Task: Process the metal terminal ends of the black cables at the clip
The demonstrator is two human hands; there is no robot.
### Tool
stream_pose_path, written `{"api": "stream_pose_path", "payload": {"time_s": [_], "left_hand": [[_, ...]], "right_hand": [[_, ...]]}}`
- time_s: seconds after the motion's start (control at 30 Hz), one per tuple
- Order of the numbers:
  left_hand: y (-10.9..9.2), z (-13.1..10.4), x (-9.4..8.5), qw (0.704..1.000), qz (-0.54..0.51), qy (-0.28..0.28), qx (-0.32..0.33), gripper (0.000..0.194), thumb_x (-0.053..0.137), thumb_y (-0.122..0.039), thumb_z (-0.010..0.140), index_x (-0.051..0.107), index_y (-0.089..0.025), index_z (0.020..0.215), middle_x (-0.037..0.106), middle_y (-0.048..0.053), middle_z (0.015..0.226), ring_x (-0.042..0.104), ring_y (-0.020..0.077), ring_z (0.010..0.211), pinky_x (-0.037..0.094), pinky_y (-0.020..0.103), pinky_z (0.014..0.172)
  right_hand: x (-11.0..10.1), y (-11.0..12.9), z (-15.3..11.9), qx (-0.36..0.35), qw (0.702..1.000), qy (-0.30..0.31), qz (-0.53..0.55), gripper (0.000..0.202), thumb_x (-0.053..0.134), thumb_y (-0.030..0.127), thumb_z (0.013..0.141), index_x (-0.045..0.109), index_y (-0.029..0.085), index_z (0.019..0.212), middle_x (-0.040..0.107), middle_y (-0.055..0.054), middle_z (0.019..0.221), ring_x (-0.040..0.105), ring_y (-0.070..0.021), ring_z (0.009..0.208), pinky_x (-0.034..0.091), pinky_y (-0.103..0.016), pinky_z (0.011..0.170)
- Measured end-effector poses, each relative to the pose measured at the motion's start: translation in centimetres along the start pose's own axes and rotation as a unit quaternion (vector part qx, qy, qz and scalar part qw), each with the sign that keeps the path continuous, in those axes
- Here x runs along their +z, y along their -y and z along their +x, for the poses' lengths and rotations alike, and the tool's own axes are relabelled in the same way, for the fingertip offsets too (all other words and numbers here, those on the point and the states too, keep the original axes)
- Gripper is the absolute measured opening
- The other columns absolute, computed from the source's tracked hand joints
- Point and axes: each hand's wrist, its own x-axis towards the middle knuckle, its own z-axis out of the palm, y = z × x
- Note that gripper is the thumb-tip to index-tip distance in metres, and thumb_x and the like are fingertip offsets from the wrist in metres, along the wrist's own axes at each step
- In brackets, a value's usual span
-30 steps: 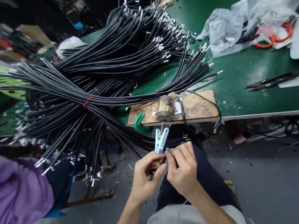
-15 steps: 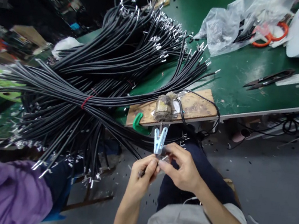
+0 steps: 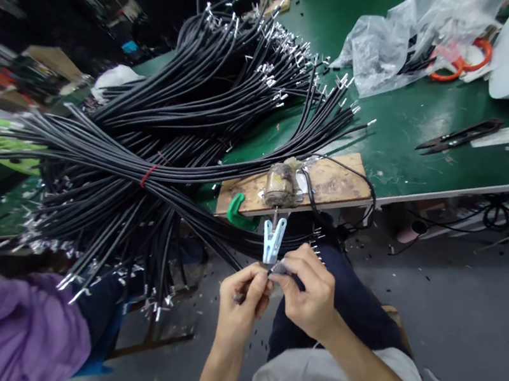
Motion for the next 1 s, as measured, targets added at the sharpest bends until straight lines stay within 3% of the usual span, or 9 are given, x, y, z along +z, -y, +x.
{"api": "stream_pose_path", "payload": {"time_s": [0.13,0.27,0.37,0.47,0.57,0.67,0.8,0.87,1.0], "left_hand": [[-0.2,0.5,0.0,0.999,0.02,-0.035,0.013,0.04,0.057,-0.045,0.083,0.052,-0.01,0.064,0.041,-0.004,0.051,0.036,0.0017,0.038,0.026,0.013,0.036],[0.2,0.2,-0.4,0.998,0.029,-0.009,0.052,0.03,0.062,-0.036,0.081,0.056,-0.01,0.067,0.044,-0.003,0.06,0.041,0.0012,0.041,0.028,0.013,0.038],[0.6,0.0,-0.6,0.997,0.052,-0.008,0.064,0.026,0.064,-0.031,0.08,0.058,-0.01,0.067,0.044,-0.002,0.062,0.042,0.0016,0.046,0.03,0.014,0.043],[0.7,0.0,-0.4,0.995,0.073,-0.017,0.069,0.025,0.066,-0.03,0.078,0.057,-0.01,0.066,0.044,-0.002,0.063,0.042,0.0026,0.051,0.032,0.015,0.047],[0.7,0.2,-0.3,0.993,0.081,-0.027,0.084,0.023,0.067,-0.028,0.078,0.057,-0.011,0.066,0.044,-0.002,0.063,0.043,0.0036,0.054,0.033,0.016,0.05],[0.7,0.3,-0.4,0.99,0.099,-0.027,0.099,0.022,0.067,-0.027,0.077,0.058,-0.01,0.066,0.045,-0.001,0.063,0.041,0.004,0.055,0.031,0.016,0.05],[0.7,0.4,-0.5,0.983,0.149,0.025,0.107,0.02,0.067,-0.026,0.077,0.06,-0.011,0.066,0.048,0.0,0.064,0.042,0.0053,0.058,0.031,0.017,0.053],[0.7,0.3,-0.6,0.976,0.18,0.049,0.115,0.018,0.067,-0.024,0.078,0.061,-0.011,0.067,0.05,0.001,0.065,0.043,0.0059,0.059,0.031,0.018,0.055],[0.6,0.1,-0.6,0.961,0.227,0.087,0.132,0.015,0.066,-0.022,0.078,0.062,-0.012,0.068,0.051,0.0,0.063,0.044,0.0057,0.06,0.031,0.018,0.057]], "right_hand": [[-0.2,0.8,-1.2,-0.06,0.991,0.106,0.061,0.01,0.052,0.008,0.083,0.057,0.014,0.09,0.059,-0.008,0.08,0.052,-0.0153,0.075,0.046,-0.03,0.068],[-1.6,-0.2,0.0,0.154,0.985,-0.005,0.075,0.019,0.065,0.01,0.079,0.059,0.018,0.095,0.062,-0.005,0.089,0.058,-0.0134,0.084,0.047,-0.026,0.075],[-2.2,-1.0,1.2,0.253,0.957,0.044,0.134,0.039,0.071,0.018,0.076,0.056,0.019,0.112,0.068,-0.004,0.092,0.065,-0.0146,0.087,0.05,-0.026,0.083],[-2.1,-0.6,1.1,0.237,0.968,0.052,0.062,0.032,0.068,0.018,0.079,0.058,0.017,0.109,0.069,-0.003,0.084,0.066,-0.0137,0.08,0.051,-0.025,0.082],[-2.3,0.2,0.7,0.142,0.987,0.045,-0.056,0.027,0.063,0.012,0.081,0.059,0.015,0.107,0.068,-0.004,0.089,0.064,-0.0134,0.083,0.05,-0.026,0.084],[-3.0,0.6,1.1,0.086,0.989,0.097,-0.067,0.031,0.063,0.011,0.08,0.059,0.014,0.111,0.064,-0.007,0.097,0.061,-0.0137,0.09,0.049,-0.026,0.084],[-4.0,0.5,2.4,0.033,0.986,0.137,-0.092,0.03,0.064,0.012,0.08,0.06,0.012,0.11,0.063,-0.007,0.098,0.058,-0.0128,0.093,0.047,-0.023,0.083],[-4.5,0.3,3.1,0.054,0.976,0.173,-0.123,0.018,0.062,0.012,0.081,0.064,0.012,0.099,0.064,-0.004,0.088,0.059,-0.0109,0.082,0.046,-0.021,0.075],[-5.7,-0.1,4.6,0.161,0.908,0.365,-0.129,0.009,0.06,0.017,0.083,0.067,0.015,0.088,0.065,0.0,0.079,0.058,-0.0085,0.069,0.04,-0.019,0.063]]}}
